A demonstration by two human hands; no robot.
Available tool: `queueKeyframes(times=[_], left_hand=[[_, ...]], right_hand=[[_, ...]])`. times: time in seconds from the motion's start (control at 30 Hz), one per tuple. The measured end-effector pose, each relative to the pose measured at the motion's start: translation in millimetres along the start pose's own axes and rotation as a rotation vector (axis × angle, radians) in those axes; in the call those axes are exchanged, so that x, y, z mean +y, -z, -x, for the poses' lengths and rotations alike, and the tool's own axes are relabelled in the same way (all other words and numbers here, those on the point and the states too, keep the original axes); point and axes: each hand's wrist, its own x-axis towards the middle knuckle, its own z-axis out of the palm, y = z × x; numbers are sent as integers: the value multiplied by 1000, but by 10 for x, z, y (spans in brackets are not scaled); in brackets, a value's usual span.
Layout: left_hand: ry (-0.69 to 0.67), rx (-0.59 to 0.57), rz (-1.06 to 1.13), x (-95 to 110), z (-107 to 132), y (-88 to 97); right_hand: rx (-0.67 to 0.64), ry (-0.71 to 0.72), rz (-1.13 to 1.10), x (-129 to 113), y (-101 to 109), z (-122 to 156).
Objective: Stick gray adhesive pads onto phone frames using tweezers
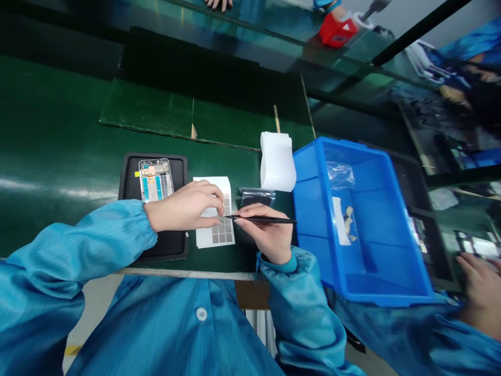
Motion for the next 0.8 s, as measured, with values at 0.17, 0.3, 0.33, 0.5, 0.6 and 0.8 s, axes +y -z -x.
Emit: queueKeyframes(times=[0.17,0.3,0.33,0.5,0.6,0.8], left_hand=[[48,42,60,53,31,-19],[107,88,120,77,79,-2],[113,93,127,80,88,3],[127,105,115,82,113,28],[130,104,122,82,123,45],[137,116,158,85,147,53]], right_hand=[[30,-8,22,-37,-68,36],[29,-40,25,-34,-101,64],[23,-46,25,-37,-106,68],[19,-24,-6,-61,-127,72],[23,-5,-20,-67,-136,67],[31,-26,-3,-74,-159,55]])
